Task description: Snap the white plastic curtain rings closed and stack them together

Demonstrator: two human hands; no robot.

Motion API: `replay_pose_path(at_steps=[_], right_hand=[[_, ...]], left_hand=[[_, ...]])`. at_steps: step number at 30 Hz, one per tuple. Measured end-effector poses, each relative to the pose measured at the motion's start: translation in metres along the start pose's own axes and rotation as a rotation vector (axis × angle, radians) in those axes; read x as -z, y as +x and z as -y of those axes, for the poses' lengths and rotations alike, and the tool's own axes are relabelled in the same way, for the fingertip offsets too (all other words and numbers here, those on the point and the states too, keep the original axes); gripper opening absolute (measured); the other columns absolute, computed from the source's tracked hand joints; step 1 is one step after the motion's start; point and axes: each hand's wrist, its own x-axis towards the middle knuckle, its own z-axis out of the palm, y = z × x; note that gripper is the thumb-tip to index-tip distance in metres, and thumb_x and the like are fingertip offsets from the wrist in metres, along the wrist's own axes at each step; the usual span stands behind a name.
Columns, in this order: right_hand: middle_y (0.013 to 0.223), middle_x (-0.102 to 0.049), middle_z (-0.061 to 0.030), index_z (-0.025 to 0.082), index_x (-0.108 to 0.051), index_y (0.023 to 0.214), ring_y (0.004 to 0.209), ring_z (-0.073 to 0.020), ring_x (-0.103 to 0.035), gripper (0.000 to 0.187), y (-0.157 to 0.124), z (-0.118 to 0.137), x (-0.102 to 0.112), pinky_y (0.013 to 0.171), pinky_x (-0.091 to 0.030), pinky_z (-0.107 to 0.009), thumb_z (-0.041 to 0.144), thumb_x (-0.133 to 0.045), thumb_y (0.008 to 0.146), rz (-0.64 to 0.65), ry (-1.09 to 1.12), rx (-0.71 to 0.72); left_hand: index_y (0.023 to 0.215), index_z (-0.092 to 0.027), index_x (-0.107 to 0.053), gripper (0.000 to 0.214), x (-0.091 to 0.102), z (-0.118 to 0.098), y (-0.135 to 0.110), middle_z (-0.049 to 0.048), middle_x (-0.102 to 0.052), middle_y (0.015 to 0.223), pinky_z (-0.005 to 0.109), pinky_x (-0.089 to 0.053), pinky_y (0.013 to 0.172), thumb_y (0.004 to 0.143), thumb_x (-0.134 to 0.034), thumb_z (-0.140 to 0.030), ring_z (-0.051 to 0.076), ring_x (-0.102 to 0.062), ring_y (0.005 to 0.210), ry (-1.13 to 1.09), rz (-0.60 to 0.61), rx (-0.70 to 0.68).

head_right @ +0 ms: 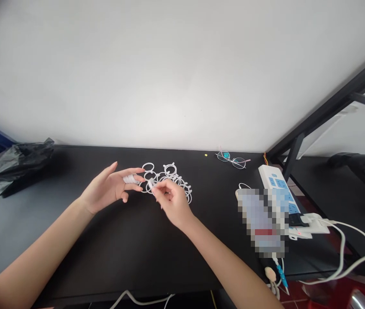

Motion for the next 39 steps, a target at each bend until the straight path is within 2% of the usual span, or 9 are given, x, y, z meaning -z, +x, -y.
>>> replay_pose_path(at_steps=[3, 7, 10, 14, 17, 20, 26, 32, 39], right_hand=[[0.077, -0.059, -0.0007, 0.020, -0.064, 0.082, 0.066, -0.0129, -0.060, 0.018, 0.004, -0.001, 0.005, 0.054, -0.052, -0.023, 0.036, -0.065, 0.089, -0.114, 0.096, 0.027], [0.090, -0.065, -0.0055, 0.021, -0.069, 0.085, 0.088, -0.0192, -0.066, 0.011, 0.003, -0.002, 0.003, 0.065, -0.056, -0.027, 0.031, -0.066, 0.089, -0.061, 0.048, 0.149], [0.091, -0.065, -0.0061, 0.021, -0.069, 0.086, 0.080, -0.0172, -0.065, 0.012, 0.001, -0.001, 0.002, 0.061, -0.055, -0.028, 0.032, -0.065, 0.089, -0.127, -0.002, 0.158], [0.064, -0.057, 0.0010, 0.018, -0.061, 0.073, 0.052, -0.0103, -0.055, 0.030, 0.005, 0.002, 0.005, 0.047, -0.049, -0.024, 0.044, -0.065, 0.088, -0.148, 0.151, -0.107], [0.068, -0.061, 0.0004, 0.017, -0.063, 0.081, 0.051, -0.0103, -0.057, 0.033, 0.008, 0.006, 0.003, 0.041, -0.047, -0.021, 0.049, -0.069, 0.083, 0.113, 0.365, -0.404], [0.067, -0.063, -0.0001, 0.016, -0.061, 0.077, 0.052, -0.0089, -0.056, 0.033, 0.006, 0.010, -0.002, 0.038, -0.037, -0.016, 0.047, -0.071, 0.081, 0.323, 0.523, -0.484], [0.056, -0.050, 0.0074, 0.017, -0.053, 0.071, 0.044, -0.0041, -0.042, 0.031, -0.002, 0.015, -0.007, 0.040, -0.030, -0.016, 0.038, -0.077, 0.073, 0.151, 0.618, -0.502], [0.051, -0.048, 0.0109, 0.021, -0.049, 0.076, 0.039, -0.0035, -0.035, 0.019, -0.005, 0.014, -0.012, 0.037, -0.025, -0.014, 0.025, -0.067, 0.073, -0.034, 0.549, -0.422], [0.063, -0.053, 0.0075, 0.021, -0.051, 0.076, 0.046, -0.0066, -0.047, 0.022, -0.008, 0.007, -0.013, 0.042, -0.040, -0.019, 0.015, -0.071, 0.068, -0.148, 0.218, -0.048]], left_hand=[[0.139, -0.020, -0.051, 0.056, -0.012, 0.006, 0.000, 0.0166, -0.067, 0.120, 0.024, -0.057, 0.047, 0.097, -0.042, -0.055, 0.025, -0.073, 0.084, 0.017, 0.033, -0.017], [0.148, -0.024, -0.040, 0.058, -0.026, 0.015, -0.001, 0.0154, -0.064, 0.126, 0.023, -0.057, 0.046, 0.098, -0.039, -0.055, 0.021, -0.074, 0.076, -0.061, 0.059, -0.025], [0.147, -0.025, -0.042, 0.057, -0.027, 0.017, 0.000, 0.0152, -0.064, 0.128, 0.021, -0.056, 0.046, 0.099, -0.034, -0.056, 0.018, -0.073, 0.075, -0.173, 0.043, -0.027], [0.126, -0.023, -0.064, 0.053, -0.025, 0.018, 0.001, 0.0121, -0.067, 0.121, 0.021, -0.057, 0.049, 0.096, -0.040, -0.060, 0.022, -0.072, 0.092, -0.143, 0.057, -0.152], [0.100, -0.015, -0.075, 0.051, -0.029, 0.025, -0.003, 0.0091, -0.069, 0.086, 0.025, -0.058, 0.051, 0.093, -0.050, -0.059, 0.020, -0.069, 0.074, 0.107, 0.145, -0.339], [0.092, -0.011, -0.076, 0.050, -0.042, 0.035, -0.010, 0.0063, -0.065, 0.067, 0.026, -0.055, 0.053, 0.093, -0.053, -0.055, 0.014, -0.061, 0.055, 0.412, 0.208, -0.489], [0.089, -0.009, -0.074, 0.048, -0.064, 0.040, -0.017, 0.0145, -0.072, 0.080, 0.030, -0.056, 0.062, 0.091, -0.057, -0.054, 0.021, -0.068, 0.070, 0.571, 0.356, -0.425], [0.059, -0.016, -0.039, 0.044, -0.056, 0.045, -0.007, 0.0010, -0.065, 0.063, 0.025, -0.054, 0.059, 0.086, -0.071, -0.030, 0.011, -0.064, 0.053, 0.272, 0.193, -0.418], [0.115, -0.027, -0.040, 0.048, -0.056, 0.055, -0.003, -0.0031, -0.060, 0.090, 0.022, -0.054, 0.053, 0.079, -0.064, -0.007, 0.011, -0.063, 0.064, 0.407, -0.137, -0.426]])
